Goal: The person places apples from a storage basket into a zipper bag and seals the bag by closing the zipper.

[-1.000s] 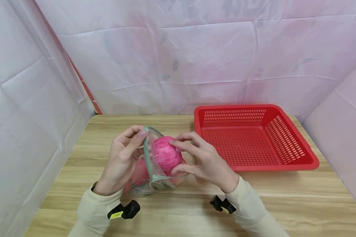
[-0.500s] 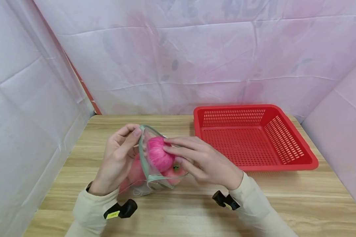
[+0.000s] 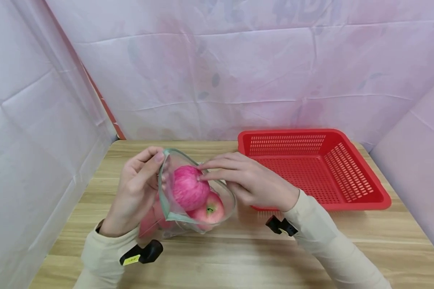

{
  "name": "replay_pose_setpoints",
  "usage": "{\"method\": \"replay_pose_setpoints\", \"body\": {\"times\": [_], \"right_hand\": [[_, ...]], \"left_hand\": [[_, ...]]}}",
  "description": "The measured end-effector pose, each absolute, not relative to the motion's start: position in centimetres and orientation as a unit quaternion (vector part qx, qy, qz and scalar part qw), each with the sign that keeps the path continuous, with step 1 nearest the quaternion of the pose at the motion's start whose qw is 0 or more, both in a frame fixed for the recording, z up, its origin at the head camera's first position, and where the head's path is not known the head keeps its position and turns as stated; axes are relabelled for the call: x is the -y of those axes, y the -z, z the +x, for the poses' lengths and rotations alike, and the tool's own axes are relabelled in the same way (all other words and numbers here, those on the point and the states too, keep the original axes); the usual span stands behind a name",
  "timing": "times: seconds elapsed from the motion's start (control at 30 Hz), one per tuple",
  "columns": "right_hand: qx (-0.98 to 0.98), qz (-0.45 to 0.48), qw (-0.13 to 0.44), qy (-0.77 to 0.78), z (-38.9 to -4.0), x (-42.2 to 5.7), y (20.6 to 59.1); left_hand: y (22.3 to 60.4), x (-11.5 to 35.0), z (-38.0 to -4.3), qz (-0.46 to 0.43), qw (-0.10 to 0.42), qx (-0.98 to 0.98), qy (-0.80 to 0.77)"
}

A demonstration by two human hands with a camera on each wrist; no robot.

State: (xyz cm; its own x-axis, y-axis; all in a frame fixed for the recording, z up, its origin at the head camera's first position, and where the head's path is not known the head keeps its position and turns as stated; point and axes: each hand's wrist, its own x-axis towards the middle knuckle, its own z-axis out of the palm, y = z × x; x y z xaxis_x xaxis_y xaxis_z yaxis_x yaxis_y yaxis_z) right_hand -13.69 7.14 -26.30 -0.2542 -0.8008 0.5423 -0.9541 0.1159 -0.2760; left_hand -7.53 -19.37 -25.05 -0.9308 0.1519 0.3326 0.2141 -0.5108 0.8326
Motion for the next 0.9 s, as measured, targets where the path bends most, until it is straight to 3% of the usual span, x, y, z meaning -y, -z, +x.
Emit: {"method": "replay_pose_setpoints", "body": {"times": [0.4, 0.9], "right_hand": [[0.742, 0.573, 0.121, -0.326, -15.4, -6.6, 27.8], [0.709, 0.584, 0.194, -0.344, -15.2, -5.9, 28.3]], "left_hand": [[24.4, 20.2, -7.5, -0.197, 0.005, 0.486, 0.851], [23.8, 20.7, -8.2, -0.203, 0.004, 0.541, 0.816]]}}
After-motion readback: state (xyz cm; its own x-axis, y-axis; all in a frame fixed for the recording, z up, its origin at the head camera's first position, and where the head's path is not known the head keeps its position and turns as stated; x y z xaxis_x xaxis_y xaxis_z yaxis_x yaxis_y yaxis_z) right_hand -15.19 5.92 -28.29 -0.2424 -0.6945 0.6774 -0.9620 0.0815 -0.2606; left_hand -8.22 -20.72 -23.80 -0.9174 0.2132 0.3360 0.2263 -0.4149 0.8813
